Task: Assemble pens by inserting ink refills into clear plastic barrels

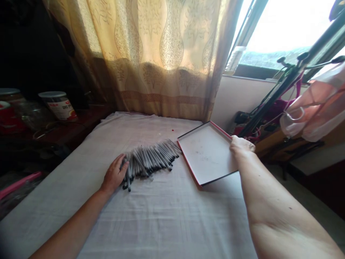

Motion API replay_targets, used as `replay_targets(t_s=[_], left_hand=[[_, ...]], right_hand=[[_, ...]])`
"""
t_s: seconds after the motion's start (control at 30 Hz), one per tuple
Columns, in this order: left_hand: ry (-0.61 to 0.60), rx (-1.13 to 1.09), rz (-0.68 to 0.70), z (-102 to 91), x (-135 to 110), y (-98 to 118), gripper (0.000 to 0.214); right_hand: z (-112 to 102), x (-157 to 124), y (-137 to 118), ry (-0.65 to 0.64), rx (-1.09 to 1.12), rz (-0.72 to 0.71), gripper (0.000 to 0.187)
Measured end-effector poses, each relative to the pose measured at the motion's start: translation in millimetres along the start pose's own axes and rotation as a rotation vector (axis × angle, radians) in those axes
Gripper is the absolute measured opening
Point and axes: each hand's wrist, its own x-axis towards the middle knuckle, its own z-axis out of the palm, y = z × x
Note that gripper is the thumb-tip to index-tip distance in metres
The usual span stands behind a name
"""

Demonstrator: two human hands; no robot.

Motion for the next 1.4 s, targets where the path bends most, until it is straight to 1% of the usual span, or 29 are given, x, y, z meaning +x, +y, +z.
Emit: replay_targets(t_s=[0.1,0.17,0.2,0.27,0.3,0.33,0.4,0.43,0.47,0.5,0.57,0.67,0.77,0.8,0.83,0.87,0.9,0.97,1.0,1.03,1.07,1.13,1.2,1.3,1.4], left_hand=[[-0.008,0.003,0.002,-1.2,0,0,0.045],[-0.013,0.006,0.001,-1.8,0,1,0.044],[-0.016,0.007,0.000,-2.1,0,1,0.044],[-0.022,0.006,-0.004,-2.6,0,1,0.044],[-0.026,0.004,-0.007,-2.9,0,2,0.044],[-0.029,0.002,-0.009,-3.3,0,2,0.043],[-0.035,-0.004,-0.012,-3.9,0,3,0.043],[-0.036,-0.007,-0.012,-4.1,0,4,0.043],[-0.037,-0.010,-0.011,-4.2,0,5,0.043],[-0.037,-0.013,-0.009,-4.2,0,5,0.043],[-0.032,-0.017,-0.006,-4.0,0,6,0.044],[-0.030,-0.021,-0.004,-3.2,-1,6,0.045],[-0.038,-0.029,-0.004,-2.0,-1,5,0.045],[-0.038,-0.031,-0.004,-1.6,-2,5,0.045],[-0.037,-0.032,-0.004,-1.2,-2,5,0.045],[-0.036,-0.031,-0.004,-0.9,-2,5,0.045],[-0.036,-0.029,-0.006,-0.7,-2,6,0.045],[-0.037,-0.021,-0.010,-0.8,-2,6,0.045],[-0.038,-0.015,-0.011,-1.0,-2,6,0.046],[-0.038,-0.008,-0.012,-1.4,-2,6,0.046],[-0.037,-0.002,-0.012,-1.8,-3,7,0.047],[-0.037,0.006,-0.014,-2.9,-3,7,0.048],[-0.048,0.007,-0.019,-3.8,-4,8,0.050],[-0.086,0.005,-0.018,-4.0,-4,9,0.055],[-0.118,-0.002,-0.007,-3.7,-4,10,0.058]], right_hand=[[26,-4,-15,-0.100,-0.037,0.080,0.035],[41,-9,-32,-0.116,-0.057,0.098,0.036],[47,-14,-43,-0.110,-0.061,0.084,0.037],[54,-26,-68,-0.089,-0.036,-0.016,0.040],[56,-34,-82,-0.079,0.019,-0.114,0.042],[57,-43,-94,-0.098,0.096,-0.204,0.046],[57,-64,-116,-0.230,0.174,-0.292,0.055],[58,-74,-124,-0.290,0.174,-0.332,0.056],[58,-85,-129,-0.336,0.154,-0.356,0.052],[59,-96,-132,-0.365,0.124,-0.367,0.047],[60,-116,-132,-0.380,0.076,-0.358,0.039],[60,-146,-122,-0.381,0.034,-0.329,0.040],[50,-170,-111,-0.457,-0.049,-0.318,0.038],[44,-176,-109,-0.485,-0.083,-0.318,0.037],[38,-179,-110,-0.486,-0.103,-0.326,0.037],[32,-180,-113,-0.448,-0.097,-0.348,0.037],[26,-179,-120,-0.377,-0.061,-0.387,0.038],[20,-167,-143,-0.209,0.093,-0.491,0.039],[20,-157,-159,-0.184,0.184,-0.537,0.041],[22,-145,-175,-0.195,0.253,-0.548,0.044],[25,-133,-192,-0.234,0.294,-0.516,0.048],[36,-108,-221,-0.266,0.297,-0.454,0.054],[49,-91,-240,-0.310,0.292,-0.387,0.059],[63,-84,-252,-0.353,0.279,-0.295,0.067],[69,-98,-256,-0.337,0.291,-0.308,0.068]])
